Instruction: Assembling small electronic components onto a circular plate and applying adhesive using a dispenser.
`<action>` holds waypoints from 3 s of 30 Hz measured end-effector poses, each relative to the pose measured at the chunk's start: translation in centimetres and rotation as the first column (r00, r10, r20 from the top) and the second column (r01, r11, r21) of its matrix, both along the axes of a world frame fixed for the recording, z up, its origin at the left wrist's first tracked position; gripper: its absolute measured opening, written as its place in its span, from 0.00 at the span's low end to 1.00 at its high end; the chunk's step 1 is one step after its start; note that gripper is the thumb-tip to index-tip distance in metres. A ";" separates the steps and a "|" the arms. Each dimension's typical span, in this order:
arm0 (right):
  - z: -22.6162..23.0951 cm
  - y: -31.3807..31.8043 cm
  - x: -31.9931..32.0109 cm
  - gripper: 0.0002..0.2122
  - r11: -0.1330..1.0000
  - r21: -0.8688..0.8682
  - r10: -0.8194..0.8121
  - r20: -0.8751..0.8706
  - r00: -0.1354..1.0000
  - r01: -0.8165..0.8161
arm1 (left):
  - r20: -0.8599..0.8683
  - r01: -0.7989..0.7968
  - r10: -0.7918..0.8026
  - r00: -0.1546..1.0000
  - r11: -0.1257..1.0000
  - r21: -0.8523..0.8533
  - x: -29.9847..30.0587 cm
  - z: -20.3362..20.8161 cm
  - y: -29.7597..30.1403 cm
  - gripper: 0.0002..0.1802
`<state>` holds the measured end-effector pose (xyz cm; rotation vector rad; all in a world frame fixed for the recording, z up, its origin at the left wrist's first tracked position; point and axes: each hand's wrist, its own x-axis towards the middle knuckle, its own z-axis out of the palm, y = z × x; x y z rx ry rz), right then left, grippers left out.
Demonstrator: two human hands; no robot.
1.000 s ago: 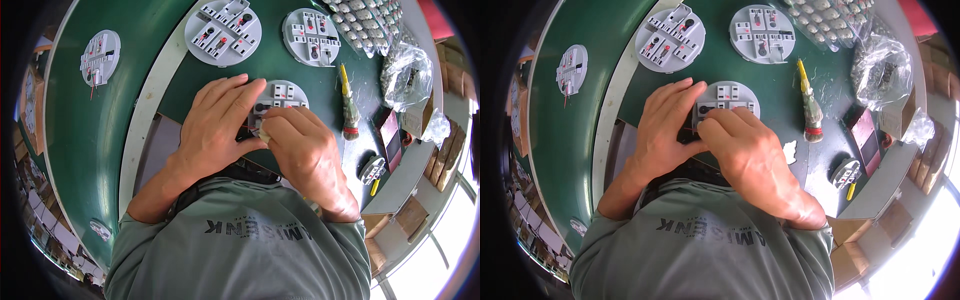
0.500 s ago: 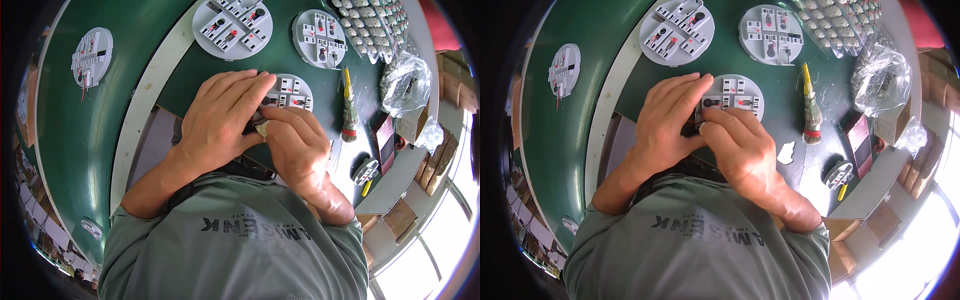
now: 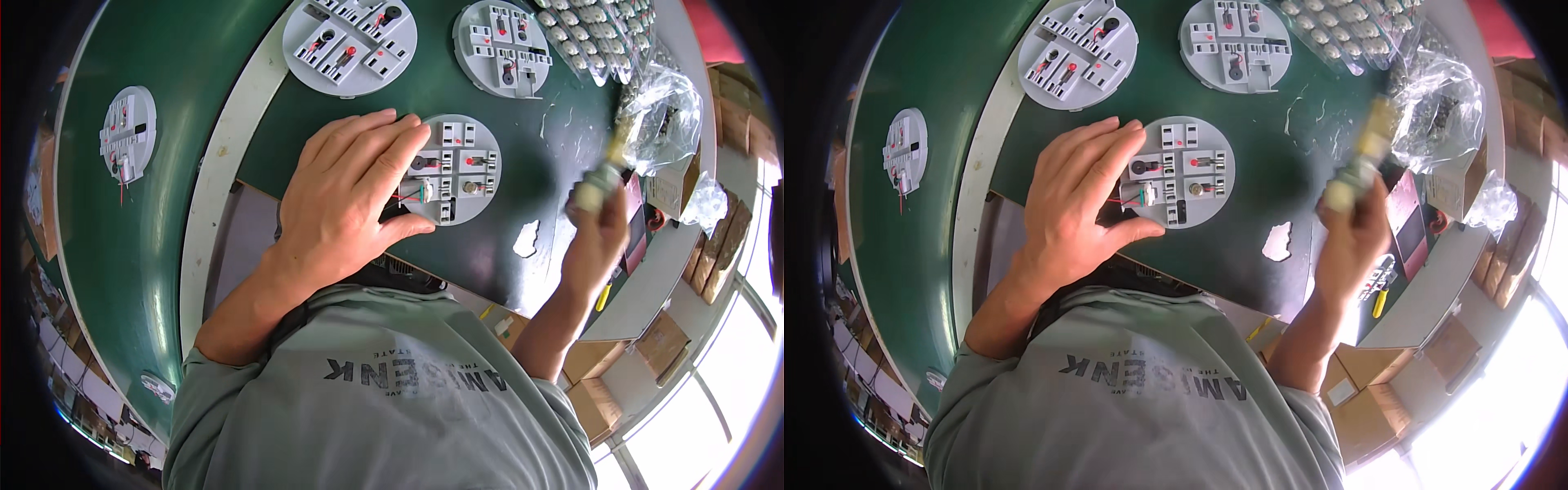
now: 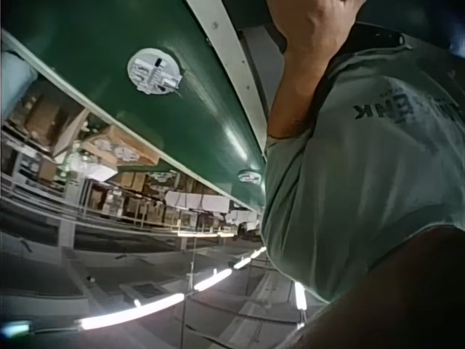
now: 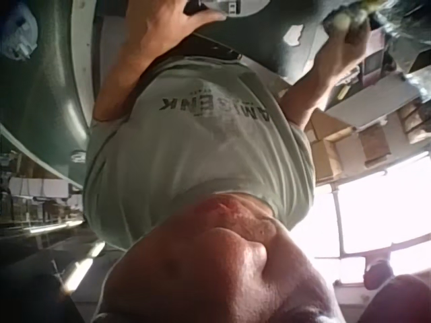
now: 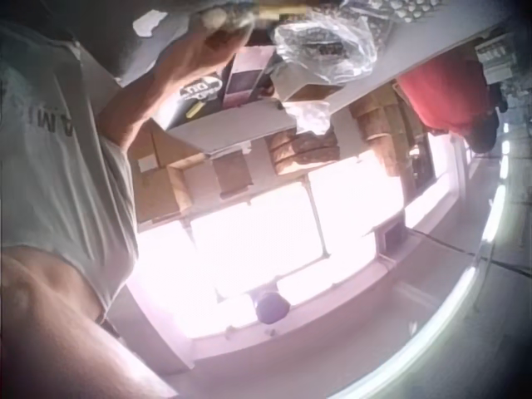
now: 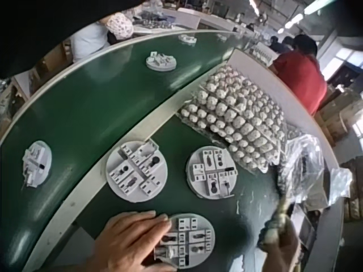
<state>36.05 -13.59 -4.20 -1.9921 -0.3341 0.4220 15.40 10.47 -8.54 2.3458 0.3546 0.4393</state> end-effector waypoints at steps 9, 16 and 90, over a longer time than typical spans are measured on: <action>0.9 8.2 -8.7 0.23 0.881 0.252 0.379 0.129 0.916 -0.400 | 0.001 -0.014 0.014 1.000 1.000 -0.002 -0.2 -0.4 0.4 0.50; -0.9 9.8 -9.0 0.21 0.860 0.084 0.448 0.349 0.823 -0.504 | 0.001 -0.003 0.003 1.000 1.000 -0.016 1.3 -0.2 1.4 0.46; -9.1 -1.8 26.5 0.12 0.832 0.228 -0.554 0.333 0.763 0.506 | -0.094 -0.061 -0.108 0.990 0.275 -0.960 7.4 0.6 5.2 0.26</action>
